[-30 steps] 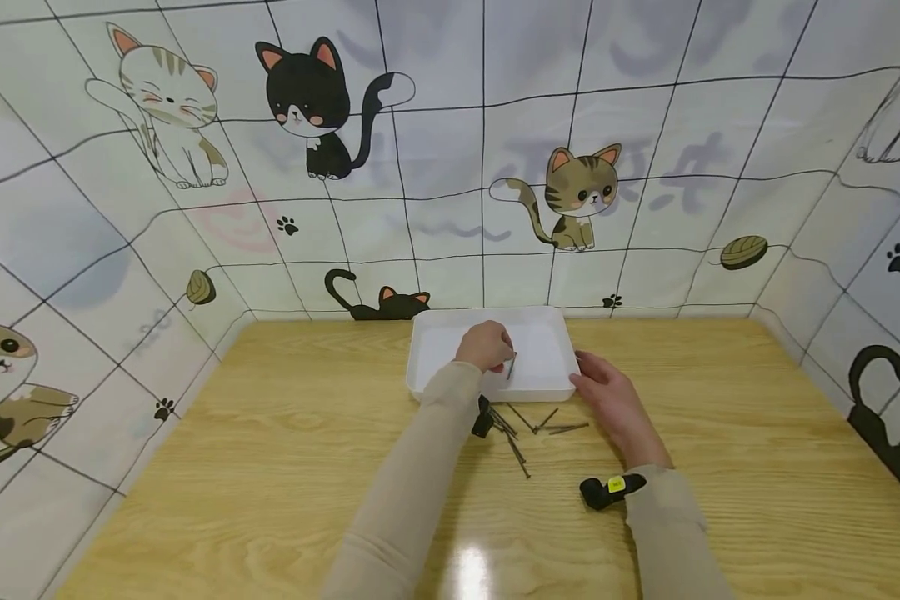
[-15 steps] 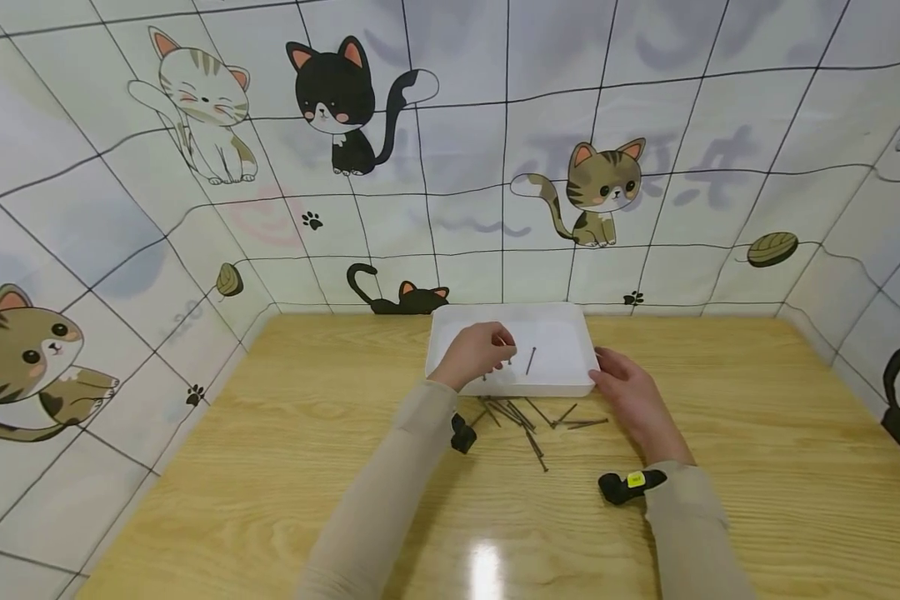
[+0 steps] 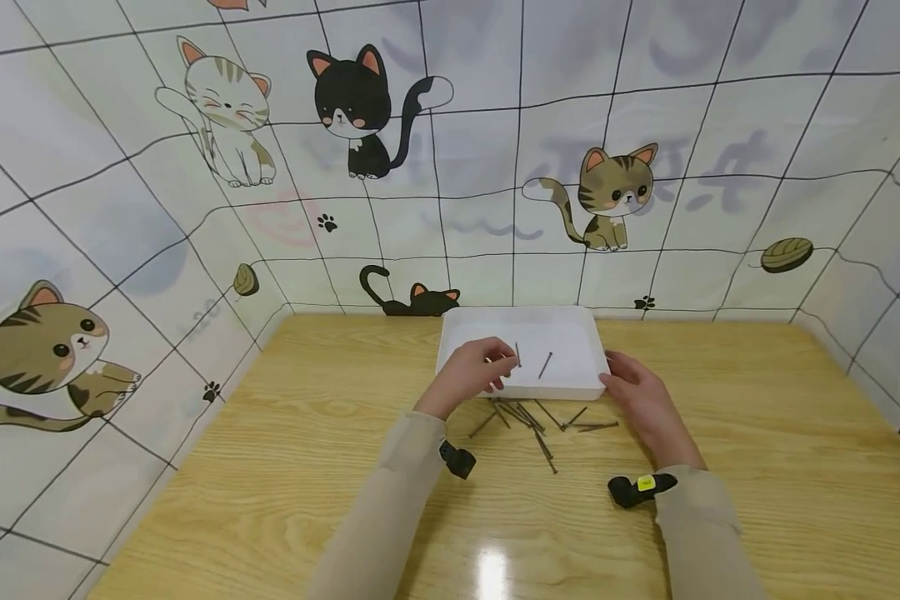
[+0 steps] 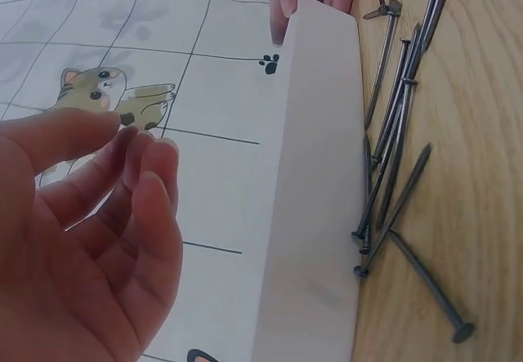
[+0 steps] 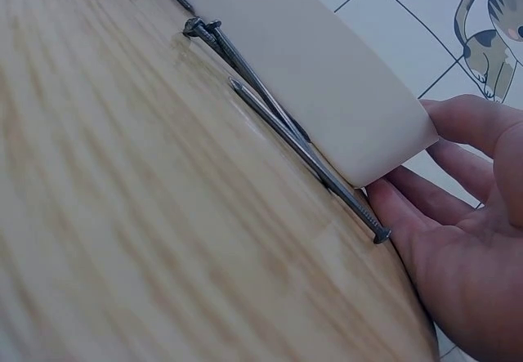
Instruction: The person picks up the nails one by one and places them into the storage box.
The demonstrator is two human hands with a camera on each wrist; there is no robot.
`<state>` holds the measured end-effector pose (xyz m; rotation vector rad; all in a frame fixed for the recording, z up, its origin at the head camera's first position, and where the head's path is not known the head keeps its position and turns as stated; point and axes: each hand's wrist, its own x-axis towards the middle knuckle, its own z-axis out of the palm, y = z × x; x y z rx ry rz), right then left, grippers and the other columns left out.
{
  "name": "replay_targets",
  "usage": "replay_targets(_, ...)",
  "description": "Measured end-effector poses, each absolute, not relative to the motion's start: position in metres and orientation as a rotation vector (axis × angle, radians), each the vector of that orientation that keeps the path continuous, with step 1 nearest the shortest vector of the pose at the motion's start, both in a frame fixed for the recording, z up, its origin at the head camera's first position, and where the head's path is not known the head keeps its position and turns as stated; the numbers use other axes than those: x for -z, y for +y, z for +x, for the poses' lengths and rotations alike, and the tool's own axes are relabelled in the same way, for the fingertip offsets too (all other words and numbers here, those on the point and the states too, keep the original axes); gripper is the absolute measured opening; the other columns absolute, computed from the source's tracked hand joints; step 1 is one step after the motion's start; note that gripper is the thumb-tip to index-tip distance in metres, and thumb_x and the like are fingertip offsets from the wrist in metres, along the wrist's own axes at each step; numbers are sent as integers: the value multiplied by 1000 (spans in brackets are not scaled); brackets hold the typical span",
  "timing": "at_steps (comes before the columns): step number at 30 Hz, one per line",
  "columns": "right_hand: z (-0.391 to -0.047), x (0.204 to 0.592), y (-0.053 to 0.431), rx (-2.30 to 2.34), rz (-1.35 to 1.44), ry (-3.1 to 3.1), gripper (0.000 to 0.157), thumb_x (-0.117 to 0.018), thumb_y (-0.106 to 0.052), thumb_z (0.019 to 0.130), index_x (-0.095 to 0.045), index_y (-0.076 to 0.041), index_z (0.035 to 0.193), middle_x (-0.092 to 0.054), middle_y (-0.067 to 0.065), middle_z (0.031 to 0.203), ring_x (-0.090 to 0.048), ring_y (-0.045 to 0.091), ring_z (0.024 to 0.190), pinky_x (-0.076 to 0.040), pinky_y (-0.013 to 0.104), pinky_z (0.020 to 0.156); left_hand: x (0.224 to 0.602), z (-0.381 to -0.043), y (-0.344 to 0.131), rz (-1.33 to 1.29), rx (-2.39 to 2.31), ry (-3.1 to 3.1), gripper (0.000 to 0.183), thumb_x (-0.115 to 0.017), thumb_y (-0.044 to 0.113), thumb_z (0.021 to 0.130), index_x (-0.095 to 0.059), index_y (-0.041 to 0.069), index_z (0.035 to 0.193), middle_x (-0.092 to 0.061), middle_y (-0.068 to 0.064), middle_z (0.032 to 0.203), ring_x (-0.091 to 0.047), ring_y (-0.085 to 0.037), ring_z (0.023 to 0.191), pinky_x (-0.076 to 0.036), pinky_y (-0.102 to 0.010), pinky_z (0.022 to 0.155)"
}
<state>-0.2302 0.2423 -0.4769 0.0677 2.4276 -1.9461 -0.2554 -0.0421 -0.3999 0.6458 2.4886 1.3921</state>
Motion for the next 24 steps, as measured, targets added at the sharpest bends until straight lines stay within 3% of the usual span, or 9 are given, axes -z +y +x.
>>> replay_targets(4, -230, 477, 243, 1934, 62, 2442, 67, -54, -36, 92, -22, -12, 147, -28, 13, 149, -31, 28, 133, -26, 46, 107, 406, -249, -51, 630, -1464, 2405, 28, -54, 35, 92, -63, 11, 105, -62, -10, 89, -63, -30, 77, -52, -45, 72)
replay_targets(8, -230, 477, 242, 1929, 65, 2441, 66, -53, -35, 93, -22, -13, 147, -28, 12, 149, -32, 27, 132, -27, 44, 107, 413, -244, -62, 598, -1517, 2347, 25, -54, 36, 92, -63, 14, 100, -62, -19, 95, -61, -38, 83, -52, -42, 72)
replay_targets(16, -228, 479, 242, 1937, 80, 2436, 68, -53, -37, 92, -21, -14, 147, -26, 13, 149, -30, 28, 134, -26, 47, 107, 417, -242, -81, 520, -1508, 2349, 37, -54, 41, 91, -63, 8, 106, -61, -21, 96, -61, -38, 83, -52, -39, 71)
replay_targets(24, -230, 477, 242, 1930, 41, 2453, 68, -53, -37, 92, -22, -12, 147, -28, 14, 149, -28, 29, 134, -24, 48, 108, 415, -242, -95, 495, -1495, 2312, 36, -54, 38, 92, -61, 6, 108, -61, -21, 100, -60, -40, 86, -52, -34, 69)
